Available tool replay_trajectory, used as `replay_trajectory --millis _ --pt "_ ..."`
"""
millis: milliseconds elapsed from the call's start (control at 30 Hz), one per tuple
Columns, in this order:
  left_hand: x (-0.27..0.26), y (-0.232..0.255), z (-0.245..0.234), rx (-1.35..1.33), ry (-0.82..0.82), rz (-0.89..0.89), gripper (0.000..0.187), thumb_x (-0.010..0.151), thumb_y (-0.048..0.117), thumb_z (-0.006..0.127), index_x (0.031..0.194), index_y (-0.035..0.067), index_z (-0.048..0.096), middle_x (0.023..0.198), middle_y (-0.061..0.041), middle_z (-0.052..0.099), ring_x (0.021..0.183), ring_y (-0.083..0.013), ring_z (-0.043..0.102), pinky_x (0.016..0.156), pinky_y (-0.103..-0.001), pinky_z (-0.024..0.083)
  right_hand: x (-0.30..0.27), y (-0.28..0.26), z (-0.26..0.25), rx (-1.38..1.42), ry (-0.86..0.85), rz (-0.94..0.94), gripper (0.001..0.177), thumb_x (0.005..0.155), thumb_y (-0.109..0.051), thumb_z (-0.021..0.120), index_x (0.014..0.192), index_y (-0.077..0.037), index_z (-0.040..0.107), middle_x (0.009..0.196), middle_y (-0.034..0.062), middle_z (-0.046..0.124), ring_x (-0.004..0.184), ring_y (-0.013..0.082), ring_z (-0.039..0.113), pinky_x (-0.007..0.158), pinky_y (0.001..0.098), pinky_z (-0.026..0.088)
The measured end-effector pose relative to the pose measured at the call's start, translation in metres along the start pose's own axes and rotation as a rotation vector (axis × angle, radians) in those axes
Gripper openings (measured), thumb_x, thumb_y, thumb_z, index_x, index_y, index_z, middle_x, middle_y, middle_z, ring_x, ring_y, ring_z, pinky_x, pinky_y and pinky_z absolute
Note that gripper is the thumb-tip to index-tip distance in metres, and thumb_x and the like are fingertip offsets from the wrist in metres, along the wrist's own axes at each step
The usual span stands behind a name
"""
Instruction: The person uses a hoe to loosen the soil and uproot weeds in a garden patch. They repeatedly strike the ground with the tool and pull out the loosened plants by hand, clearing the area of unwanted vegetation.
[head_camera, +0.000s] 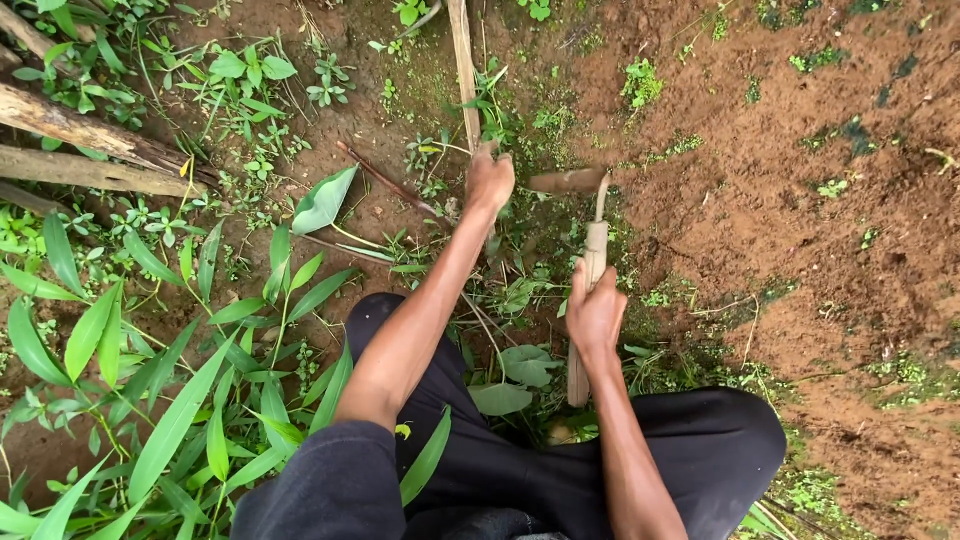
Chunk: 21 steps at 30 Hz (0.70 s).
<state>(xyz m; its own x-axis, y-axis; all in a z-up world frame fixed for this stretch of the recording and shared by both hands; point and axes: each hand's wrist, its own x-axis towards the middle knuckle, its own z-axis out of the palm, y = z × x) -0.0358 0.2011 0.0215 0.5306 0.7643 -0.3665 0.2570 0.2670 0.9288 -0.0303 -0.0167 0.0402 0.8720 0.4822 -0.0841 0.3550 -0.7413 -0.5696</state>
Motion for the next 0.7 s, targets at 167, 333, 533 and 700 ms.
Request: replay_trajectory --millis 167,333,533,700 --pt "0.029 -0.027 0.022 -0.010 0.131 -0.003 0.044 0.100 0.022 0.050 0.139 0.004 0.055 0.145 -0.027 0.050 0.138 -0.0456 0.049 0.116 -0.060 0.039 0.037 -0.063 -0.042 0.124 0.278 -0.249 0.035 0.115 -0.032 0.041 0.115 0.002 0.051 0.069 0.0079 0.058 0.051 0.0156 0.057 0.046 0.0275 0.048" --pt "0.010 -0.007 0.028 -0.142 0.126 -0.007 0.042 0.101 0.016 0.048 0.140 0.002 0.054 0.148 -0.028 0.047 0.140 -0.0445 0.047 0.117 -0.061 0.036 0.077 -0.082 -0.052 0.070 0.338 -0.271 0.033 0.115 -0.030 0.043 0.115 0.002 0.052 0.074 0.0078 0.059 0.057 0.0152 0.057 0.048 0.0242 0.049" --pt "-0.002 0.005 0.026 -0.142 0.113 0.007 0.039 0.102 0.003 0.042 0.140 -0.001 0.051 0.148 -0.029 0.046 0.136 -0.0432 0.051 0.116 -0.062 0.038 0.033 -0.009 -0.022 0.019 0.217 -0.086 0.040 0.115 -0.033 0.048 0.113 0.007 0.054 0.063 0.0120 0.061 0.046 0.0191 0.055 0.043 0.0329 0.048" --pt "0.027 -0.034 0.022 -0.143 0.143 -0.012 0.041 0.103 0.010 0.040 0.142 0.006 0.052 0.139 -0.026 0.056 0.107 -0.0271 0.066 0.102 -0.052 0.051 0.004 0.041 -0.016 -0.002 0.136 0.012 0.031 0.111 -0.029 0.055 0.105 0.001 0.056 0.058 0.0120 0.061 0.041 0.0203 0.055 0.041 0.0336 0.047"
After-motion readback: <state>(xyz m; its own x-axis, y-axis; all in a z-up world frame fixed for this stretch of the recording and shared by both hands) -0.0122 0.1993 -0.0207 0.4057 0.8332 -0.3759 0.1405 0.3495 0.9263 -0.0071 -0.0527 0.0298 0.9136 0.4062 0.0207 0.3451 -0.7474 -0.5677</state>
